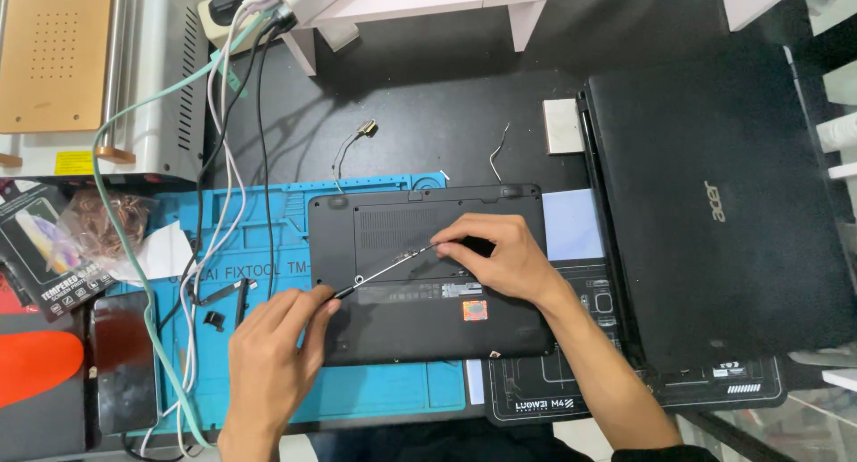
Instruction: The person aligns the bottom cover onto a disassembled laptop and secures it by inserting and tightening multiple screws with a screwdriver. The person then uses a prying tool to adjust the cover edges before continuing to tighten the remaining screws.
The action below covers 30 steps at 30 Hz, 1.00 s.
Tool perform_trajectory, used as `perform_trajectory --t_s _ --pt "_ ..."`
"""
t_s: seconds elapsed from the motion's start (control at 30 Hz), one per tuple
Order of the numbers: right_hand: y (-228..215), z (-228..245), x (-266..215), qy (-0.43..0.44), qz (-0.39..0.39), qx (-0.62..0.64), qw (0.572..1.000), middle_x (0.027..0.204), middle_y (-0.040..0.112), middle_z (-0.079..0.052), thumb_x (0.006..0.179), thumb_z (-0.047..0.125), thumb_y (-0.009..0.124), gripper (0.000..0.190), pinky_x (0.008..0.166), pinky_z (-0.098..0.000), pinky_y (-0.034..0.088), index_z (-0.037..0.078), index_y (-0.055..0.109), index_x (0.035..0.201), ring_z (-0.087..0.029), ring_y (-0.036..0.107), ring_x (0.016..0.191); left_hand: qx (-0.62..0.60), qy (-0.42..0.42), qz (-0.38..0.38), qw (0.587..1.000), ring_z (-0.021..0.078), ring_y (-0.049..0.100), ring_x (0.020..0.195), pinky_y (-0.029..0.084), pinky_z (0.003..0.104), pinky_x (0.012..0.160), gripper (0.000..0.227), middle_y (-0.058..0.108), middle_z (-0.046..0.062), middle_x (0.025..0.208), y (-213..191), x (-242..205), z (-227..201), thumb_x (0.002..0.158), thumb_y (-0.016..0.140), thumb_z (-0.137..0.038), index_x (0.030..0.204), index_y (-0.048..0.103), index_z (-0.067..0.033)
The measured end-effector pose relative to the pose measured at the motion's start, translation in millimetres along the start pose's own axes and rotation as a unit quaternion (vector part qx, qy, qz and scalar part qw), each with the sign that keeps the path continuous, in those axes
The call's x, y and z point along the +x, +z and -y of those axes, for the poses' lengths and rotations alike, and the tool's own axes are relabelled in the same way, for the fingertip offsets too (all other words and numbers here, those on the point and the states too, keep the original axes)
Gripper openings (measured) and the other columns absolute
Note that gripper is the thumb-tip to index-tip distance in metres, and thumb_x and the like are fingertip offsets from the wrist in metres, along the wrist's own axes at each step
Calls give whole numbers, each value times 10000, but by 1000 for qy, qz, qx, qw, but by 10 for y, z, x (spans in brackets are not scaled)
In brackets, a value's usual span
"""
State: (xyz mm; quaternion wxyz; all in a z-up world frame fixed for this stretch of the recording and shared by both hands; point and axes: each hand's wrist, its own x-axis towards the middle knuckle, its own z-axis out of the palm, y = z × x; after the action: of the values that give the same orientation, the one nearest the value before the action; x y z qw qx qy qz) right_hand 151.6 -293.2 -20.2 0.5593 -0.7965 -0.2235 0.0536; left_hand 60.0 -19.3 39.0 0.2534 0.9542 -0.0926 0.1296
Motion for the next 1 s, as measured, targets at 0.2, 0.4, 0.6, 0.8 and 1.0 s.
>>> perform_trajectory --t_s 0.2,0.4,0.6,0.8,1.0 --pt "10 -36 -14 -37 1 -8 999 934 782 -92 874 38 764 129 779 -287 599 13 766 1001 -186 779 872 34 30 39 998 278 621 682 477 400 595 157 629 67 776 -270 194 -100 840 778 -148 976 741 -80" --pt "10 -53 -25 -60 -4 -23 998 940 777 -100 862 47 785 127 775 -297 604 11 761 982 -202 773 867 70 71 72 992 257 639 692 484 388 563 125 637 46 786 -421 375 -205 866 768 -174 943 720 -88" --pt "20 -78 -49 -61 1 -25 998 952 783 -87 860 64 804 144 757 -297 610 26 771 995 -205 776 860 110 133 123 977 226 634 747 504 373 573 198 619 24 829 -565 525 -372 829 743 -146 1011 692 -87" --pt "63 96 -22 -99 31 -72 992 1201 722 -88 773 164 864 460 959 -366 559 71 728 1202 -254 688 1121 199 151 223 942 200 677 807 527 372 570 237 627 10 884 -845 507 -336 764 685 -103 1001 670 -102" --pt "103 67 -21 -158 72 -190 966 1434 610 -81 742 313 872 584 1156 -478 406 119 711 1269 -304 501 1398 263 137 317 901 212 679 899 549 368 625 176 612 3 930 -949 534 -274 774 657 -129 946 618 -130"
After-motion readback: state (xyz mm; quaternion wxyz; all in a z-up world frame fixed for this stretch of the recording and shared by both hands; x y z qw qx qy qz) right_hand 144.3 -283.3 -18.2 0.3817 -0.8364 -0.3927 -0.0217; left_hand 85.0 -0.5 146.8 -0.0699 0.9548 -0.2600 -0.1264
